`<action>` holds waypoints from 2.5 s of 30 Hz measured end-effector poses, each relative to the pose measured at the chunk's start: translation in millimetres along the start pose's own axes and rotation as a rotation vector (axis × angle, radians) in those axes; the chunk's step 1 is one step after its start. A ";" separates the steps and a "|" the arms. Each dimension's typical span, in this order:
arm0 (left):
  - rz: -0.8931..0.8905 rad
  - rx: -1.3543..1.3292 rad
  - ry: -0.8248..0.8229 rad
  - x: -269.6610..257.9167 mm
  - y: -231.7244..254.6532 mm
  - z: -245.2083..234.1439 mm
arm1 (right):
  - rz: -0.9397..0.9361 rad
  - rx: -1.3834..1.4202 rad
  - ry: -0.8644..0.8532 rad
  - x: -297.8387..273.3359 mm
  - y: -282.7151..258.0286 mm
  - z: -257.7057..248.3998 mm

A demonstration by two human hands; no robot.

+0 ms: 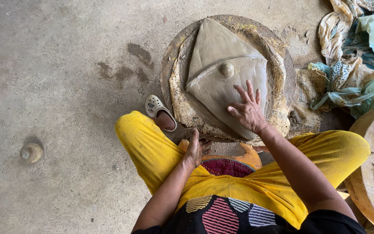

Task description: The person shapes a piece of clay by hand, smoothing the surface and attaching small clay balls.

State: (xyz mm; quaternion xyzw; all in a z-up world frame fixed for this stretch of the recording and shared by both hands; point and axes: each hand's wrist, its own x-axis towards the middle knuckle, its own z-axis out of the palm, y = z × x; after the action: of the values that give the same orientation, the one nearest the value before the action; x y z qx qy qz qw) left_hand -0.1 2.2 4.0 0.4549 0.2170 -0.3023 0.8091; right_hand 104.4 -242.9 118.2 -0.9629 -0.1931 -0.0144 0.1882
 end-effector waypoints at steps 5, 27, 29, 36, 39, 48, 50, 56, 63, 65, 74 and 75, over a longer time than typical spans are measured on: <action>0.004 0.010 -0.006 1.1 -2.3 -1.4 | 0.124 0.059 -0.022 -2.5 14.8 -0.5; 0.005 -0.008 -0.022 -0.3 -4.6 -5.3 | 0.267 -0.202 0.036 29.6 -26.8 30.2; 0.000 -0.006 -0.024 -3.6 -3.2 -4.6 | 0.322 -0.202 0.088 23.3 -8.2 22.1; 0.022 -0.058 -0.061 -10.2 5.2 -3.5 | 0.492 -0.143 0.118 1.9 52.5 0.7; 0.027 -0.081 -0.055 -12.3 6.7 -6.4 | 0.418 -0.176 0.035 17.2 42.1 16.2; 0.053 -0.245 -0.033 -2.7 3.2 -19.2 | 0.332 0.049 0.331 -5.8 53.0 11.6; 0.098 -0.251 -0.050 0.5 0.4 -26.5 | 0.309 0.171 0.394 -28.3 56.8 2.8; 0.107 -0.240 0.047 18.4 -1.4 -34.2 | 0.034 -0.249 0.226 -49.5 27.3 -12.7; 0.064 -0.104 0.216 21.9 0.6 -35.4 | -0.147 -0.404 0.152 -38.9 -2.6 -25.3; 0.054 -0.125 0.217 22.9 0.8 -34.9 | -0.231 -0.549 0.112 -40.4 -4.2 -25.8; 0.181 -0.002 0.201 13.4 8.9 -25.6 | -0.046 -0.288 0.047 -39.8 0.2 -17.4; 0.168 0.002 0.211 10.3 10.4 -23.9 | -0.087 -0.348 0.039 -41.7 0.4 -16.2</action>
State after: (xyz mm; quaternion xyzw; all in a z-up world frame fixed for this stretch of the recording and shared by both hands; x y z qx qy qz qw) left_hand 12.6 24.0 -7.9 0.5015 0.2620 -0.1843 0.8037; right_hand 66.7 -264.4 128.9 -0.9711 -0.2257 -0.0745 0.0218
